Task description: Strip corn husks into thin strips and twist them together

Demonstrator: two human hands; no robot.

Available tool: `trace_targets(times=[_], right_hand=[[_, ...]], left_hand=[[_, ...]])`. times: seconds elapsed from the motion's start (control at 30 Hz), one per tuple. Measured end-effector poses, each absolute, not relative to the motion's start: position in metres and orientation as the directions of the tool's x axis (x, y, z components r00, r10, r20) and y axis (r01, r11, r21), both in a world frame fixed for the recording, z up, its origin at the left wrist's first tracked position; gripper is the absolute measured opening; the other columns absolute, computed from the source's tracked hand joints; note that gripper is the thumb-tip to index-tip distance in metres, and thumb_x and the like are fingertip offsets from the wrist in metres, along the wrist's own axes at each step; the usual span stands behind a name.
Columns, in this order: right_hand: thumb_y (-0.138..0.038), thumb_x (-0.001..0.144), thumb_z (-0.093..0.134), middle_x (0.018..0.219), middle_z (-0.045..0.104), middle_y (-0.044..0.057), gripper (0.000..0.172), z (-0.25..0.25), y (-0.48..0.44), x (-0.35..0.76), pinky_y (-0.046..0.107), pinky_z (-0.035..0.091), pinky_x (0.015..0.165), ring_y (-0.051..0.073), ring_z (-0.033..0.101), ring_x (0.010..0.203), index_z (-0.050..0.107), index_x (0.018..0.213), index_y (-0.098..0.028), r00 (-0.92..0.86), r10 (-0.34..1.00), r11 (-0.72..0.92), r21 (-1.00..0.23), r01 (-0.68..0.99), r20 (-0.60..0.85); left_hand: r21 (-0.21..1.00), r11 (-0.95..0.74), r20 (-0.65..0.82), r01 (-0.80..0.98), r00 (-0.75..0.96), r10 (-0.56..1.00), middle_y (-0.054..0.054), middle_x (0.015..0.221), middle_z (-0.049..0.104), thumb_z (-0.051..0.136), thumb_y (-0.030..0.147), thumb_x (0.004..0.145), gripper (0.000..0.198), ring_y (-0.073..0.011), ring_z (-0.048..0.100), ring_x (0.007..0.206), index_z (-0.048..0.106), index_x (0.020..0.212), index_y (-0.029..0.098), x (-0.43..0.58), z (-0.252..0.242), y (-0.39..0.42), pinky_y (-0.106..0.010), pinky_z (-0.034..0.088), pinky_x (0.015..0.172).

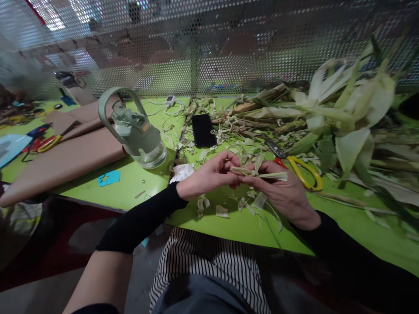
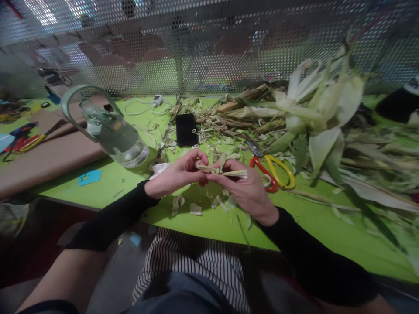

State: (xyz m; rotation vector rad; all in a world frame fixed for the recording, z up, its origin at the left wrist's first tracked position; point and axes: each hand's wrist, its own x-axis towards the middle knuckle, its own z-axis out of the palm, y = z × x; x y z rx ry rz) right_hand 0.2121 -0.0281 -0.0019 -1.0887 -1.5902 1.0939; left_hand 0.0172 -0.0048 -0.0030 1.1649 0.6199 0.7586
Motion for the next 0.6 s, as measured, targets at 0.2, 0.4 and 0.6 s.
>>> trace_targets(times=[0.2, 0.4, 0.6], right_hand=[[-0.053, 0.075, 0.088, 0.074, 0.072, 0.0, 0.023, 0.002, -0.036, 0.207, 0.041, 0.058, 0.058, 0.022, 0.067, 0.064, 0.076, 0.082, -0.034, -0.166, 0.967, 0.214, -0.97, 0.118, 0.193], [-0.063, 0.073, 0.085, 0.067, 0.067, -0.001, 0.041, 0.001, -0.024, 0.212, 0.03, 0.052, 0.05, 0.015, 0.062, 0.057, 0.073, 0.084, -0.025, -0.217, 0.973, 0.117, -0.981, 0.157, 0.081], [-0.067, 0.078, 0.079, 0.057, 0.058, -0.006, 0.046, -0.003, -0.015, 0.217, 0.022, 0.04, 0.044, 0.009, 0.048, 0.048, 0.067, 0.089, -0.023, -0.176, 0.984, 0.052, -0.993, 0.107, 0.033]], left_hand=[[0.95, 0.235, -0.044, -0.207, 0.653, 0.756, 0.004, 0.076, 0.065, 0.074, 0.015, 0.083, 0.028, -0.0054, 0.059, 0.064, 0.05, 0.095, 0.018, 0.022, -0.003, -0.01, -0.022, 0.046, 0.064], [0.969, 0.201, -0.072, -0.14, 0.622, 0.78, -0.002, 0.085, 0.067, 0.069, 0.019, 0.086, 0.021, -0.0092, 0.059, 0.068, 0.052, 0.098, 0.016, 0.026, -0.012, -0.008, -0.028, 0.047, 0.069], [0.983, -0.174, 0.12, 0.064, 0.496, 0.86, -0.007, 0.105, 0.07, 0.07, 0.039, 0.09, 0.028, -0.0135, 0.06, 0.087, 0.061, 0.102, 0.015, 0.025, -0.009, -0.009, -0.031, 0.048, 0.086]])
